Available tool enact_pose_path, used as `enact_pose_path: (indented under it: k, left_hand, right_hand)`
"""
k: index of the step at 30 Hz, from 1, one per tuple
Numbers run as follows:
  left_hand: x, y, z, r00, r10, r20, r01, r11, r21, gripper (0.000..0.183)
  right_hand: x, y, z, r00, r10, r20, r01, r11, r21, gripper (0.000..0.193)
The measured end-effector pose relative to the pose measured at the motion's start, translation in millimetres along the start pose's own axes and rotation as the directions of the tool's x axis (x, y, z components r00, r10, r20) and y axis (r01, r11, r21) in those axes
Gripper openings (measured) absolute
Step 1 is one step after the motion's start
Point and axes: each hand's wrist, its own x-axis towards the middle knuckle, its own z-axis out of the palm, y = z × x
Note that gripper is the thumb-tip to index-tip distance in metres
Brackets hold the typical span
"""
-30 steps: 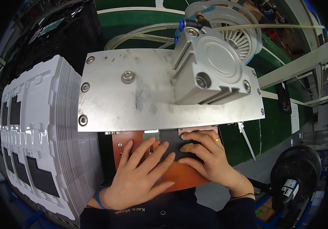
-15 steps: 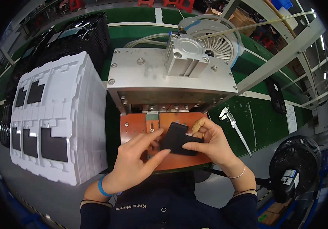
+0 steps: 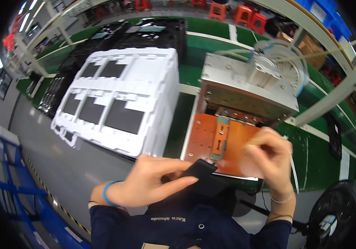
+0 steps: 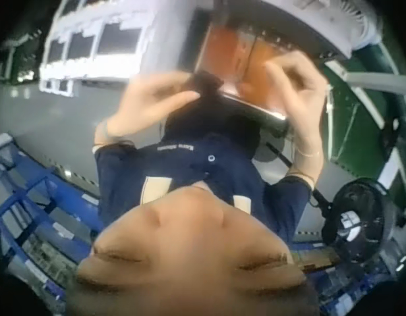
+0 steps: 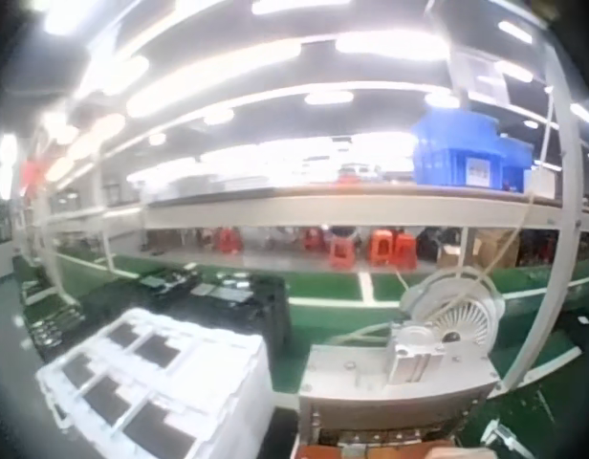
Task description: The person repeatedly picks up small black rectangular components from a white tray and places them into a press machine. They operate the machine to press the components, then remove them and return them to the tray. The person also uses a caliper to measure one of the components during the process.
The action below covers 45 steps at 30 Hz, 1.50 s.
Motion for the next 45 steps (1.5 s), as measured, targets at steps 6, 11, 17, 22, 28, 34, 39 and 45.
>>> enact_pose_path:
  k: [6, 11, 17, 22, 28, 34, 39, 45]
  left_hand:
    - [57.6, -16.6, -136.1, 0.874, -0.172, -0.454, 0.218, 0.975, 0.050, 0.032]
    - [111.0, -80.8, -161.4, 0.810, -0.428, -0.402, 0.416, 0.901, -0.121, 0.031]
    - [83.9, -76.7, -174.0, 0.793, 0.227, -0.565, 0.314, 0.642, 0.699, 0.032]
    - [14.9, -73.0, -192.6, 0.874, 0.339, -0.349, 0.081, 0.607, 0.791, 0.012]
    - [6.2, -89.4, -167.5, 0.952, 0.298, -0.070, -0.142, 0.630, 0.764, 0.010]
    - [9.2, -96.3, -173.9, 0.952, 0.305, -0.040, -0.158, 0.596, 0.788, 0.020]
    - [4.7, -96.2, -176.5, 0.901, 0.433, -0.018, -0.198, 0.447, 0.872, 0.028]
    - [9.9, -76.6, -185.9, 0.781, 0.625, -0.011, -0.143, 0.195, 0.970, 0.029]
  right_hand:
    - [-10.9, 0.8, 1.5, 0.996, 0.093, 0.017, -0.094, 0.988, 0.121, 0.005]
    - [-6.7, -6.6, 15.6, 0.984, -0.027, 0.175, 0.029, 1.000, -0.009, 0.006]
    - [24.5, -18.2, 25.8, 0.945, -0.044, 0.326, 0.082, 0.991, -0.105, 0.005]
    - [100.0, -21.0, 87.5, 0.869, -0.434, 0.236, 0.482, 0.850, -0.213, 0.009]
    - [231.1, 7.5, 203.0, 0.831, -0.479, 0.284, 0.555, 0.672, -0.490, 0.032]
    - [267.1, -21.2, 249.6, 0.935, 0.093, 0.342, 0.222, 0.598, -0.770, 0.063]
    - [270.8, -21.0, 258.4, 0.967, 0.099, 0.237, 0.091, 0.733, -0.675, 0.055]
    - [235.4, -43.5, 193.5, 0.874, -0.486, -0.009, 0.441, 0.800, -0.407, 0.028]
